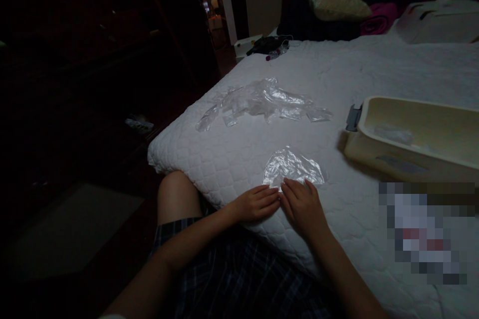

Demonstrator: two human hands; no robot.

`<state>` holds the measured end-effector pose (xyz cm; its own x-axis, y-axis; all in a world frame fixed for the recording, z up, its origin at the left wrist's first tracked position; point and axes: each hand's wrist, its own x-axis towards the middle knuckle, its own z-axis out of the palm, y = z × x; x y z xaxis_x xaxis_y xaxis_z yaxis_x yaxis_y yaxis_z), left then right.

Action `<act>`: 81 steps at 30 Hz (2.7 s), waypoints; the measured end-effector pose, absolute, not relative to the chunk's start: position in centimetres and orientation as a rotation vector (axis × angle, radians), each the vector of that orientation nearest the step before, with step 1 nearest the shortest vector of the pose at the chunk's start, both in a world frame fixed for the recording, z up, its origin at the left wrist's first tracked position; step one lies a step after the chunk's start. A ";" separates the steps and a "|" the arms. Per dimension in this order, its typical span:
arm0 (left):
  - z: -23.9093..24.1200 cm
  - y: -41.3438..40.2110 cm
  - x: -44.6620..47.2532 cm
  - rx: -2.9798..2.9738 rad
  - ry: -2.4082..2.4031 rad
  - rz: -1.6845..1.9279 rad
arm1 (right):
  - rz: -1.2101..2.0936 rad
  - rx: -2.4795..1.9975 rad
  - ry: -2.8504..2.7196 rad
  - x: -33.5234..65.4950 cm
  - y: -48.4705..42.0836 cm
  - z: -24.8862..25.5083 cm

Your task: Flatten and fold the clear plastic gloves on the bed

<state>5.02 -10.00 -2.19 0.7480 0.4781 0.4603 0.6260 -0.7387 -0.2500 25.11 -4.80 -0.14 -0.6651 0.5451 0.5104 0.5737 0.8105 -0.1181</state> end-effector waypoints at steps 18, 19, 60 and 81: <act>-2.7 -10.2 5.1 -2.550 -1.289 -0.634 | -0.028 -0.811 -2.342 25.7 -5.2 1.2; -2.6 -10.2 5.1 -2.554 -1.298 -0.614 | -0.020 -0.834 -2.343 25.8 -5.2 1.3; -0.3 -1.9 3.4 -2.048 -1.812 -1.032 | -0.083 -1.563 -2.022 28.1 0.8 0.8; -1.1 -1.1 3.1 -2.179 -2.115 -1.307 | 0.380 -1.424 -1.766 29.2 2.5 -2.7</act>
<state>3.06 -1.14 -1.12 -0.1234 0.9026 0.4125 0.7729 -0.1733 0.6104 29.25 2.53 -2.67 -0.0280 0.9151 0.4023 0.6690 0.3162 -0.6727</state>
